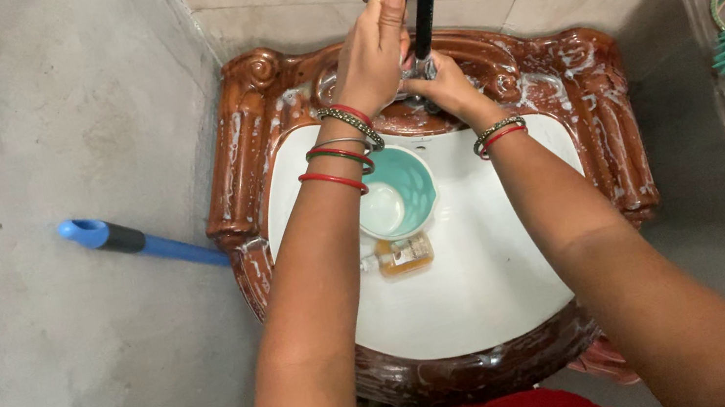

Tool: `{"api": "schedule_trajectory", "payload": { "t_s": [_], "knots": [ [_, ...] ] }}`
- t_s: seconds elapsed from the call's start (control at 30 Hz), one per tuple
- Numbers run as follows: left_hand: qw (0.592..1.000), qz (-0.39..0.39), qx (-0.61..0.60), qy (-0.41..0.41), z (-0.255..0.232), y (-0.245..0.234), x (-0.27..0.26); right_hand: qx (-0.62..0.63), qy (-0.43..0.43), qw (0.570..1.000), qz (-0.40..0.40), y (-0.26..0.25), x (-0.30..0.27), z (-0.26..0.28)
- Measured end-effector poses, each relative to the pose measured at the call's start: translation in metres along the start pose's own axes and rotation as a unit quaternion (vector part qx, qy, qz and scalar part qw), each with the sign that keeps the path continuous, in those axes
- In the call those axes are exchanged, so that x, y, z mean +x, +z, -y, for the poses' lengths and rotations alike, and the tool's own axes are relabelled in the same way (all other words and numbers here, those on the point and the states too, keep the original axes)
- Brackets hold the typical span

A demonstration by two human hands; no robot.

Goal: The person cleans a sink basin and its faucet, applying liquid soap from a bottle, scrubbing the surfaces with a scouring pad, rinsing the soap off using water from a plastic mug, and wiping the faucet down by hand.

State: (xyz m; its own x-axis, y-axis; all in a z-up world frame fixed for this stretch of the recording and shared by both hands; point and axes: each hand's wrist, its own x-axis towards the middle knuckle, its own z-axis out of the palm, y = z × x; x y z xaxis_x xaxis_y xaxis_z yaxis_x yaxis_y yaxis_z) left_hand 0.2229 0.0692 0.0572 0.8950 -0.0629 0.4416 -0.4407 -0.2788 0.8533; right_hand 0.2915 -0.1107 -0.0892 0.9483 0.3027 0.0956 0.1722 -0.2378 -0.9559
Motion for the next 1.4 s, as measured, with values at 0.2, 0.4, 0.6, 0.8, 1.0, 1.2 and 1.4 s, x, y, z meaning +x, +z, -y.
{"api": "schedule_trajectory", "payload": {
  "t_s": [0.2,0.4,0.6,0.8,1.0,1.2,1.4],
  "knots": [
    [0.993,0.041,-0.103,-0.040,0.011,-0.008,-0.005,0.289,-0.027,0.952,-0.093,0.012,0.003,0.030],
    [0.992,0.043,-0.108,-0.044,0.018,-0.006,-0.003,-0.312,-0.090,0.923,-0.204,0.039,-0.069,-0.013],
    [0.997,0.041,-0.044,-0.042,0.009,-0.004,-0.011,-0.530,-0.212,0.813,-0.117,0.065,-0.092,-0.010],
    [0.997,-0.010,0.069,0.019,0.010,0.027,-0.026,-0.386,-0.080,0.918,-0.039,0.100,-0.089,0.050],
    [0.990,0.072,-0.070,-0.102,0.004,0.033,-0.072,-0.439,-0.096,0.892,-0.061,0.006,-0.121,0.013],
    [0.974,0.059,-0.175,-0.130,0.015,0.036,-0.099,-0.350,-0.085,0.912,-0.195,0.060,-0.124,-0.006],
    [0.979,0.017,-0.118,-0.167,0.009,0.052,-0.100,-0.333,-0.034,0.942,-0.017,0.106,-0.092,-0.001]
  ]
}}
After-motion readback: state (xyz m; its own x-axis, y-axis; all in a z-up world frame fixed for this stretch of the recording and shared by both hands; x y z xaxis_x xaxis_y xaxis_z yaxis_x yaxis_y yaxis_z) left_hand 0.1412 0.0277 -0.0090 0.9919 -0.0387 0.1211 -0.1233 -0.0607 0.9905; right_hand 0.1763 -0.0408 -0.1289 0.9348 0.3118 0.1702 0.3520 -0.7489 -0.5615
